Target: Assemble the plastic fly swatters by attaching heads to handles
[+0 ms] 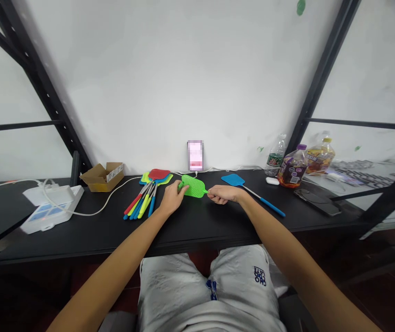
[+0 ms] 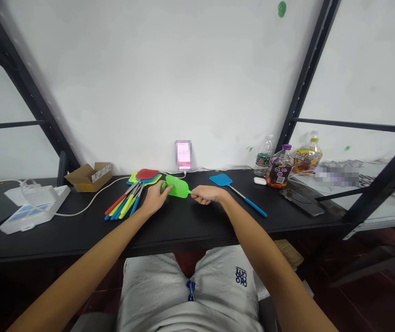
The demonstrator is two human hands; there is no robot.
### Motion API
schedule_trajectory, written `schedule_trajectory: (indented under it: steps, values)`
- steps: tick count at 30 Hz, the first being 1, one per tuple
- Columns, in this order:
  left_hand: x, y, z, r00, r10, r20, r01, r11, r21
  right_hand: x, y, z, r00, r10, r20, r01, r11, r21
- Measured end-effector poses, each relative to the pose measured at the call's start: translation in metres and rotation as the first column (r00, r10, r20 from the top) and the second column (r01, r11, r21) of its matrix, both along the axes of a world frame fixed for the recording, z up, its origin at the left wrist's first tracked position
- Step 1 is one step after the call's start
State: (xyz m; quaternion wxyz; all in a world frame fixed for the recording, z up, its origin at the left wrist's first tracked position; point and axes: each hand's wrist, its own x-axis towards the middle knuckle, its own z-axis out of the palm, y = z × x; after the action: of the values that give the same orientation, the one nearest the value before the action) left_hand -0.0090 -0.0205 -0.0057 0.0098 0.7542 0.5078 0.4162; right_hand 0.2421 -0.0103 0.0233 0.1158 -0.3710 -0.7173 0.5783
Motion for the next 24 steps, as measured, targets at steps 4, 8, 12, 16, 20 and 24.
schedule_trajectory:
  steps: [4,8,12,16,20,24]
  values:
    - [-0.0004,0.0014,-0.0011,0.999,0.017,-0.027,-0.017,1.0,0.01,-0.0005,-0.0001,0.0004,1.0,0.018,-0.001,-0.018,1.0,-0.008]
    - [-0.001,0.0022,-0.0009,0.999,0.028,-0.036,-0.027,1.0,0.014,-0.0006,0.0008,0.0005,1.0,0.027,0.012,-0.027,1.0,-0.011]
    - [-0.0019,0.0022,-0.0003,0.999,0.032,-0.043,-0.031,0.999,0.02,-0.0004,0.0005,0.0013,0.999,0.032,0.017,-0.032,0.999,0.0]
    - [-0.0021,0.001,0.0011,0.999,0.032,-0.04,-0.031,0.999,0.023,-0.001,-0.0006,0.0026,0.999,0.029,0.026,-0.029,1.0,0.0]
    - [-0.0022,0.0005,0.0017,0.998,0.054,-0.045,-0.053,0.998,0.02,-0.0013,-0.0007,0.0033,0.999,0.014,0.038,-0.014,1.0,-0.001]
    - [-0.0028,0.0013,0.0012,0.996,0.073,-0.057,-0.072,0.997,0.021,-0.0002,-0.0001,0.0033,0.999,-0.001,0.053,0.001,1.0,-0.002]
